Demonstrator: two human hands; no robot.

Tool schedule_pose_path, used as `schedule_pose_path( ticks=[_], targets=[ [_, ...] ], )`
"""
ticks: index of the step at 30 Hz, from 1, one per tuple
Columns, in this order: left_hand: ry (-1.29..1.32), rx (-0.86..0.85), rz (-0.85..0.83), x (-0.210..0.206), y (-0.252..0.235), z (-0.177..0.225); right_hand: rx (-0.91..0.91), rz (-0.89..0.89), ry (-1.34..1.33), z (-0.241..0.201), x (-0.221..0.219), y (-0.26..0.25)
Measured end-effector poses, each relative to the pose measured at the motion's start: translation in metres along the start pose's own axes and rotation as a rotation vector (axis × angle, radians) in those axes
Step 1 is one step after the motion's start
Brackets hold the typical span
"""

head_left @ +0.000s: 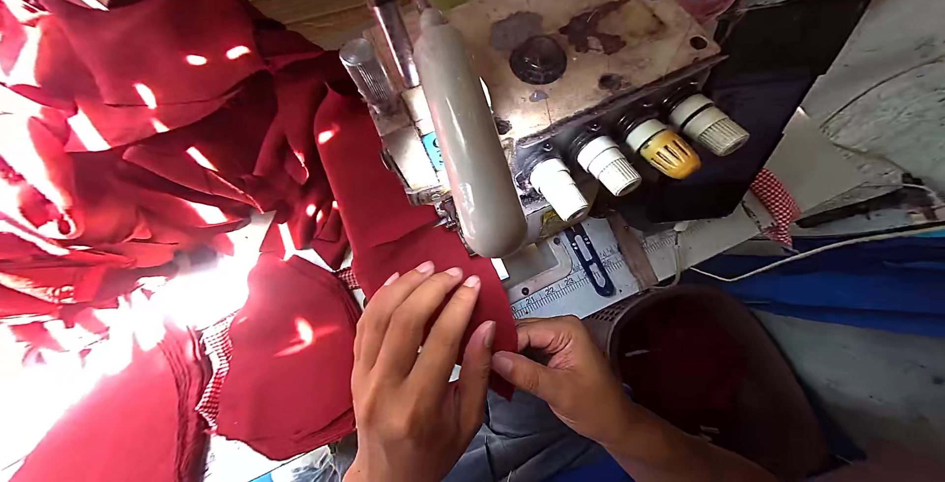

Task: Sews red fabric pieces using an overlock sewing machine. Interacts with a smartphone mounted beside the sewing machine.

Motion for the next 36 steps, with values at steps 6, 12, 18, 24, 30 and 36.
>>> schedule_pose_path(
  ticks=[6,12,18,24,30,36],
  targets=[
    [-0.040,-0.079,-0.100,-0.008,-0.002,-0.008,-0.035,-0.069,-0.178,0.005,-0.003,-0.005],
    [-0.027,-0.135,-0.125,-0.004,-0.010,-0.014,-0.059,-0.104,-0.241,-0.006,-0.005,-0.019],
    [-0.003,-0.168,-0.131,-0.004,-0.012,-0.020,-0.123,-0.095,-0.273,-0.007,-0.007,-0.026],
    [0.064,-0.057,-0.080,0.003,-0.010,-0.033,-0.113,-0.073,-0.244,-0.008,-0.006,-0.034],
    [0.132,-0.048,-0.045,0.015,-0.002,-0.060,-0.096,-0.047,-0.155,-0.002,-0.010,-0.028],
    [0.297,0.368,0.231,0.015,0.061,-0.009,-0.118,-0.037,-0.110,0.010,-0.012,-0.004]
  ],
)
Point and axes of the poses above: each hand's wrist, its own y-axis away from the middle knuckle, its own x-axis out of the back of the hand, z = x × y, the point moved 4 cm from there along -y, towards the middle knuckle, and after that the axes turned 11 degrees about -x, right-handed, at the moved point
